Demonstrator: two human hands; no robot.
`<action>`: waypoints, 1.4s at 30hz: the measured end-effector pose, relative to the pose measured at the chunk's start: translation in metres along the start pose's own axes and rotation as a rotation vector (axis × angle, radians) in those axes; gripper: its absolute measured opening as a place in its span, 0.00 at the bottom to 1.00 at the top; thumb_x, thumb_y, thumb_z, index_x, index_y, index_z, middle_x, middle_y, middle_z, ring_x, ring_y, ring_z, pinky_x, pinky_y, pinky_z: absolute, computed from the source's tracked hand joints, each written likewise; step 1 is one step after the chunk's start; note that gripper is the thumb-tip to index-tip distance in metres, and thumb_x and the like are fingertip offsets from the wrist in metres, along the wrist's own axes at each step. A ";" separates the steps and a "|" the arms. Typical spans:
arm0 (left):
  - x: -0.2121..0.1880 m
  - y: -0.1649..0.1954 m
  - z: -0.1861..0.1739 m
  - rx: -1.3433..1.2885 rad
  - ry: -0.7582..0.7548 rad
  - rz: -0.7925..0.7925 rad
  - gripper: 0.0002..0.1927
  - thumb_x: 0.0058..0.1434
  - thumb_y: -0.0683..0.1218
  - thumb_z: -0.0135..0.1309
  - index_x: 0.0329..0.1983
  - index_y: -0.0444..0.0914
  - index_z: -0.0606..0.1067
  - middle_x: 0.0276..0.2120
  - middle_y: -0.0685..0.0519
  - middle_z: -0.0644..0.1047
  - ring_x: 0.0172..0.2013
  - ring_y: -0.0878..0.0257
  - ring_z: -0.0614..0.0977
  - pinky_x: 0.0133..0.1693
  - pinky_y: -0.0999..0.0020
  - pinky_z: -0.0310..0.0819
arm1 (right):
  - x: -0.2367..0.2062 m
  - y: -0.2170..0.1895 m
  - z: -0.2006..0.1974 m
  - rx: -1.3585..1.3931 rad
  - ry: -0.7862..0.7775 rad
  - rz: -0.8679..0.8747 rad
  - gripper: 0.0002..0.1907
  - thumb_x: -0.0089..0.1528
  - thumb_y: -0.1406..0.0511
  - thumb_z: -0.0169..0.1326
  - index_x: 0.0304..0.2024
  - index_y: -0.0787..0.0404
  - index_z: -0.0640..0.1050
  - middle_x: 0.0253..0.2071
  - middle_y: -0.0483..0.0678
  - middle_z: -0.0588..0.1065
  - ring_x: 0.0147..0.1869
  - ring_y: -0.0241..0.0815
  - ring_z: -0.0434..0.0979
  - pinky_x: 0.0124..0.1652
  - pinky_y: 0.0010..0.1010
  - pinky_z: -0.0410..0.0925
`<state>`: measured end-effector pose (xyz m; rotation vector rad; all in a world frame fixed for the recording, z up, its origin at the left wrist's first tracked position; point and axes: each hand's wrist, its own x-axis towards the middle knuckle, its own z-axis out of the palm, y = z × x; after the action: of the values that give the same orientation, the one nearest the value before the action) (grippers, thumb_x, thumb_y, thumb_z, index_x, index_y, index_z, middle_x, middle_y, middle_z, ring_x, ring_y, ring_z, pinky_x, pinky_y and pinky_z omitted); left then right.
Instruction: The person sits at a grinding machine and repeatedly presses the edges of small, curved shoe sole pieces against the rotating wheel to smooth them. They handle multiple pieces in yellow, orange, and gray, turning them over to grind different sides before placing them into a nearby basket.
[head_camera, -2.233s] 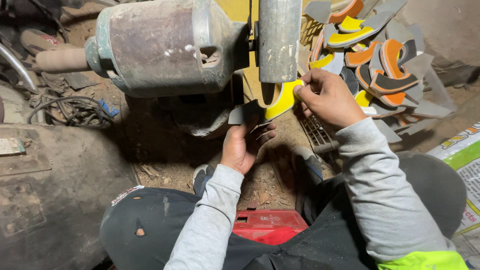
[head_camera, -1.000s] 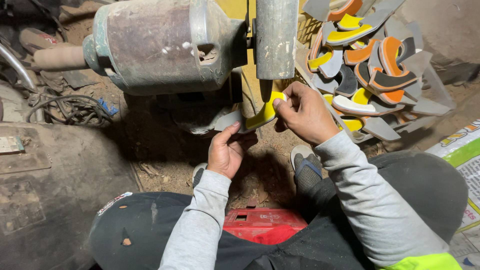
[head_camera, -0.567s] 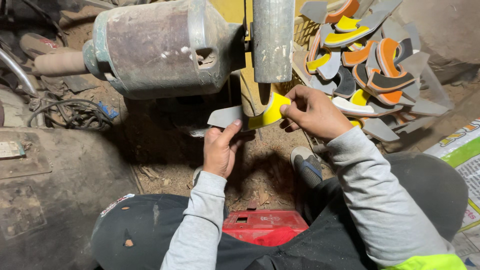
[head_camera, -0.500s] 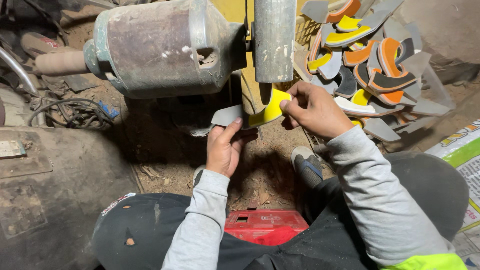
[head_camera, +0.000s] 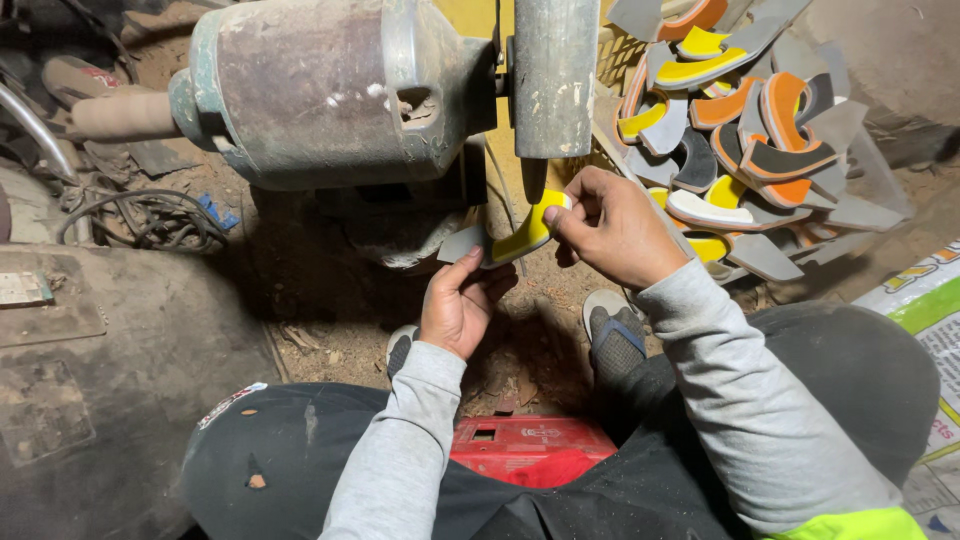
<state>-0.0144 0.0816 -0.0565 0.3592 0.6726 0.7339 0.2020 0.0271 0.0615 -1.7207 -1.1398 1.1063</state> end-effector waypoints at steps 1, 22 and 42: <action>-0.002 0.001 0.001 -0.002 0.011 -0.007 0.15 0.66 0.46 0.55 0.52 0.34 0.75 0.45 0.48 0.80 0.45 0.53 0.81 0.50 0.52 0.75 | -0.001 0.002 0.001 0.025 -0.015 0.016 0.13 0.64 0.64 0.57 0.38 0.69 0.72 0.23 0.45 0.75 0.25 0.34 0.79 0.26 0.27 0.71; 0.000 0.006 0.020 -0.047 0.014 0.010 0.13 0.66 0.45 0.54 0.49 0.33 0.76 0.45 0.46 0.80 0.46 0.52 0.81 0.51 0.51 0.76 | 0.009 -0.005 -0.005 0.061 0.002 -0.006 0.11 0.65 0.64 0.55 0.39 0.68 0.71 0.25 0.45 0.75 0.25 0.33 0.79 0.25 0.25 0.70; -0.014 0.020 0.037 0.491 -0.112 0.447 0.15 0.67 0.40 0.57 0.56 0.31 0.74 0.48 0.48 0.79 0.49 0.60 0.79 0.55 0.66 0.73 | 0.009 0.008 -0.034 0.077 -0.092 0.015 0.10 0.64 0.67 0.56 0.44 0.66 0.74 0.31 0.43 0.76 0.32 0.32 0.78 0.33 0.26 0.75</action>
<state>-0.0067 0.0827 -0.0130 1.0173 0.6690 0.9594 0.2381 0.0287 0.0625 -1.6360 -1.1265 1.2339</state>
